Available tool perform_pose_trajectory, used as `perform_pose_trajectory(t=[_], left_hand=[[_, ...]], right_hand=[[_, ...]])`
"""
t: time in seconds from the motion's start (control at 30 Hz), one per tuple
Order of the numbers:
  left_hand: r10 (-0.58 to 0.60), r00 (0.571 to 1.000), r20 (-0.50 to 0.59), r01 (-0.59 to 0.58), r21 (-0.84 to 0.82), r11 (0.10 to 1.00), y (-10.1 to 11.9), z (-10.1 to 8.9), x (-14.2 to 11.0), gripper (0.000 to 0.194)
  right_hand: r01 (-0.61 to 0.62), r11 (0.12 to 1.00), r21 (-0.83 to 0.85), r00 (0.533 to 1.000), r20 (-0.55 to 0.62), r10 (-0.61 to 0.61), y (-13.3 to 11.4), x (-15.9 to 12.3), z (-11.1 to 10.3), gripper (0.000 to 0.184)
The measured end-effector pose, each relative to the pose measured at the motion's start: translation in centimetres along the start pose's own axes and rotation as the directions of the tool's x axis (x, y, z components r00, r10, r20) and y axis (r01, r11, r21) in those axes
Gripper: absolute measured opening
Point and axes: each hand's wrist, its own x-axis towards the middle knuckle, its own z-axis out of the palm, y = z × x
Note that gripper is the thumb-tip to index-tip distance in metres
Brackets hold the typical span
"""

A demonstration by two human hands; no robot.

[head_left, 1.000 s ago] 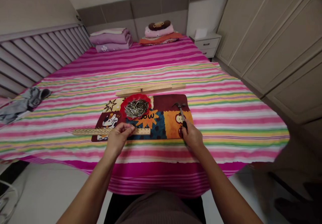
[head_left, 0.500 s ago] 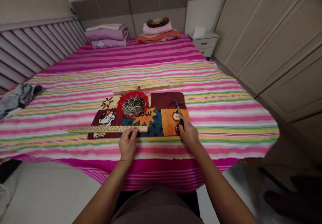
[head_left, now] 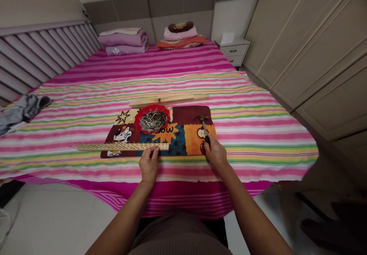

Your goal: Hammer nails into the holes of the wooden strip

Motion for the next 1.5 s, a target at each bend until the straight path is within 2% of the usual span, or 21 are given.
perform_pose_trajectory(t=[0.13,0.23,0.33,0.4,0.47,0.53,0.63,0.7,0.97,1.2,1.33,1.5], left_hand=[[0.07,0.997,-0.018,-0.068,0.076,0.995,-0.1,0.3,-0.1,0.025],[0.124,0.992,-0.017,-0.121,0.108,0.987,-0.2,0.5,-0.1,0.024],[0.186,0.983,0.005,-0.185,0.104,0.977,-0.4,0.6,-0.1,0.023],[0.204,0.979,0.008,-0.203,0.102,0.974,-0.5,0.6,-0.2,0.022],[0.208,0.978,0.007,-0.208,0.106,0.972,-0.6,0.6,-0.2,0.021],[0.215,0.977,0.007,-0.214,0.11,0.971,-0.6,0.7,-0.2,0.02],[0.235,0.972,0.019,-0.235,0.115,0.965,-0.5,0.7,-0.2,0.017],[0.241,0.97,0.032,-0.243,0.125,0.962,-0.5,0.7,-0.2,0.016],[0.233,0.972,0.029,-0.234,0.123,0.964,-0.3,0.8,-0.3,0.014],[0.193,0.981,0.03,-0.196,0.121,0.973,-0.2,0.9,-0.4,0.015],[0.193,0.981,0.028,-0.195,0.119,0.973,-0.2,0.9,-0.3,0.015],[0.18,0.983,0.039,-0.184,0.137,0.973,-0.3,0.8,-0.3,0.017]], right_hand=[[0.002,0.994,0.105,0.999,-0.036,0.002,0.3,0.2,0.0,0.048],[0.018,0.944,0.329,0.997,-0.077,0.008,0.2,-1.1,-0.6,0.047],[0.019,0.769,0.639,0.998,-0.058,0.023,-1.0,-4.4,-2.0,0.05],[-0.034,0.6,0.8,0.997,0.066,-0.032,-2.2,-7.3,-3.1,0.051],[-0.133,0.463,0.876,0.968,0.216,-0.131,-3.7,-9.7,-4.1,0.049],[-0.197,0.407,0.892,0.918,0.313,-0.242,-4.9,-11.4,-4.7,0.044],[-0.213,0.435,0.875,0.86,0.379,-0.34,-6.3,-12.4,-4.6,0.04],[-0.193,0.468,0.862,0.845,0.389,-0.367,-6.8,-12.4,-4.3,0.04],[-0.118,0.523,0.844,0.853,0.356,-0.381,-7.6,-12.5,-3.3,0.038],[-0.082,0.565,0.821,0.858,0.346,-0.379,-7.7,-12.6,-4.1,0.04],[0.032,0.569,0.822,0.884,0.243,-0.4,-7.7,-12.6,-4.3,0.041],[-0.083,0.549,0.832,0.852,0.345,-0.394,-7.8,-12.6,-3.8,0.037]])
